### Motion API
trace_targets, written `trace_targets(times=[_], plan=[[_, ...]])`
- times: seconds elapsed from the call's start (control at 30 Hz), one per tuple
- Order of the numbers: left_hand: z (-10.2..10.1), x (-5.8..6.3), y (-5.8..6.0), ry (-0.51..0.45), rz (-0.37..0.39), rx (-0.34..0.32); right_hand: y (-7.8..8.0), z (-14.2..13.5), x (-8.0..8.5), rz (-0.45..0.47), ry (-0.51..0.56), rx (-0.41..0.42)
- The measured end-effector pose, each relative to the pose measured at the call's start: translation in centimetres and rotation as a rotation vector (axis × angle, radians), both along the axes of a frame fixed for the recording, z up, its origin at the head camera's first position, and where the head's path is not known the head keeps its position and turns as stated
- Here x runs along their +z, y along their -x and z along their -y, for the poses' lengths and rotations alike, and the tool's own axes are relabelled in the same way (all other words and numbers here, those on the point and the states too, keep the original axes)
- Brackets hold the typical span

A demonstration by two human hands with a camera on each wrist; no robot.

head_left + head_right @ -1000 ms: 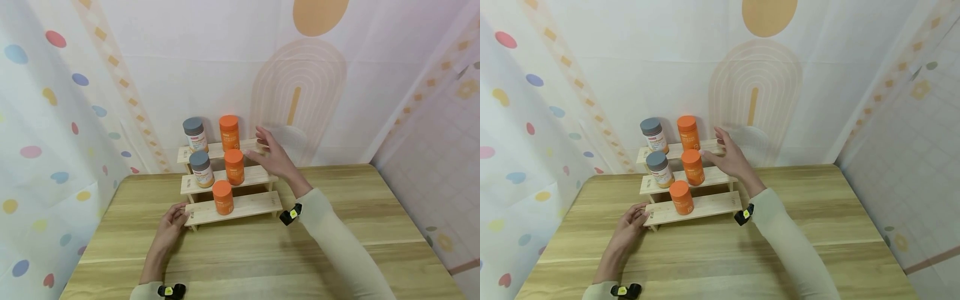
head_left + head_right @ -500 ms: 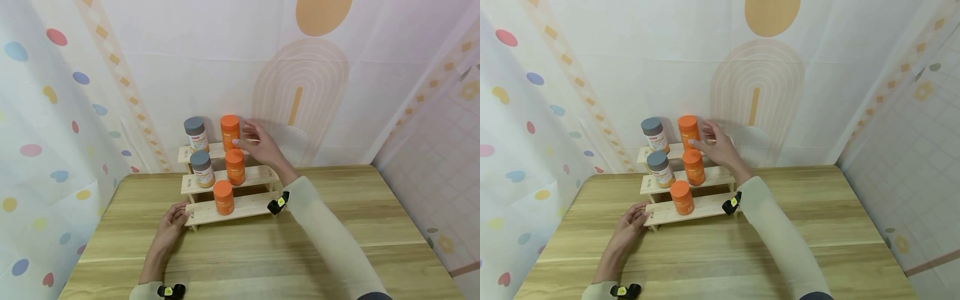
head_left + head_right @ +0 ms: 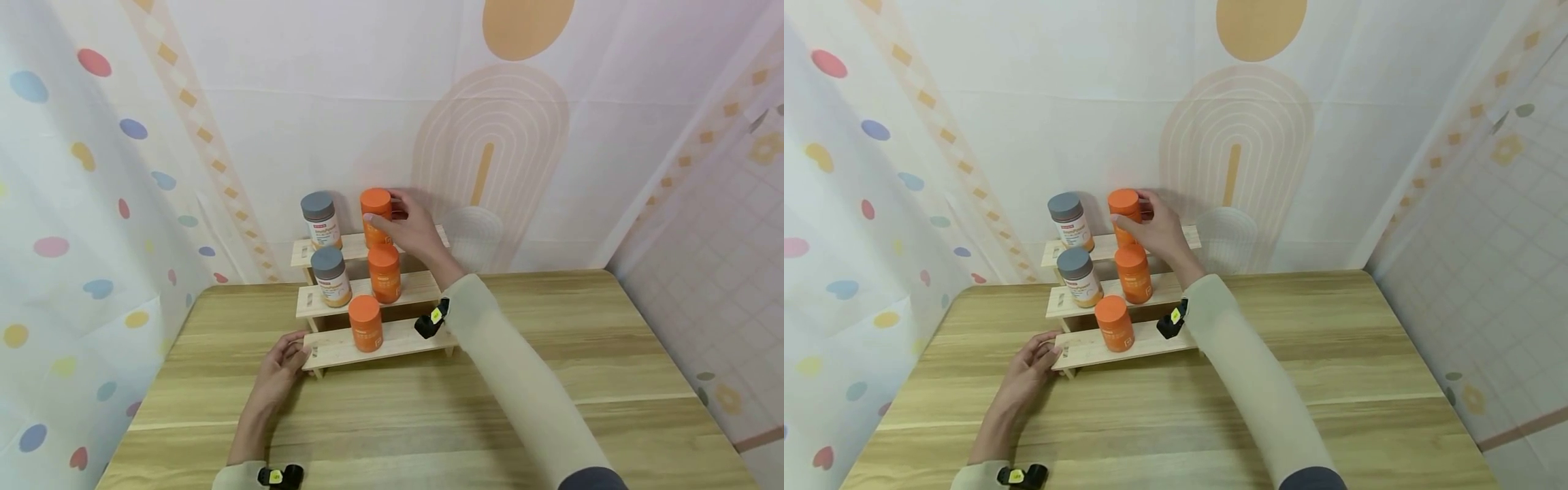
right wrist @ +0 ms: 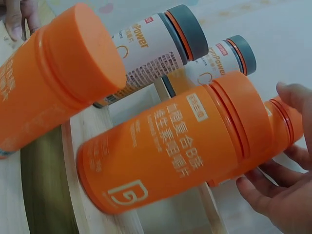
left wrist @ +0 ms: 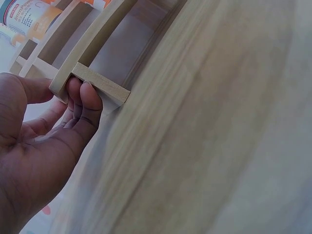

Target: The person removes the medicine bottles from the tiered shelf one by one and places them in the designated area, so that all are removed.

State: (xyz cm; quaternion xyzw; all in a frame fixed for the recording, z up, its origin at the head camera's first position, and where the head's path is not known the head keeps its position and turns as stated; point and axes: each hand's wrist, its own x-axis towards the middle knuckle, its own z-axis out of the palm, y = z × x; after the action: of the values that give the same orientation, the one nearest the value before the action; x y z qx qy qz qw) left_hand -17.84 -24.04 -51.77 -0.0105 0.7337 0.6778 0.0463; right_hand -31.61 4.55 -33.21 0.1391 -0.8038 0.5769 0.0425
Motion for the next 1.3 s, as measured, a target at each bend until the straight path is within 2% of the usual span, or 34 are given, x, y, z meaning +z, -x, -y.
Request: trace_targets(times=[0.23, 0.5, 0.97, 1.3], plan=[[-0.2, -0.3, 0.0, -0.037, -0.003, -0.005, -0.1, 0.3, -0.3, 0.023, -0.006, -0.036], [-0.2, -0.1, -0.1, 0.003, 0.0, -0.005, -0.3, -0.1, -0.5, 0.0, -0.008, -0.039], [-0.3, -0.2, -0.2, 0.022, 0.014, 0.008, -1.0, -1.5, -0.7, -0.033, 0.017, -0.054], [-0.2, -0.3, -0.1, -0.005, 0.015, -0.005, -1.9, -3.1, -0.4, -0.061, 0.063, -0.066]])
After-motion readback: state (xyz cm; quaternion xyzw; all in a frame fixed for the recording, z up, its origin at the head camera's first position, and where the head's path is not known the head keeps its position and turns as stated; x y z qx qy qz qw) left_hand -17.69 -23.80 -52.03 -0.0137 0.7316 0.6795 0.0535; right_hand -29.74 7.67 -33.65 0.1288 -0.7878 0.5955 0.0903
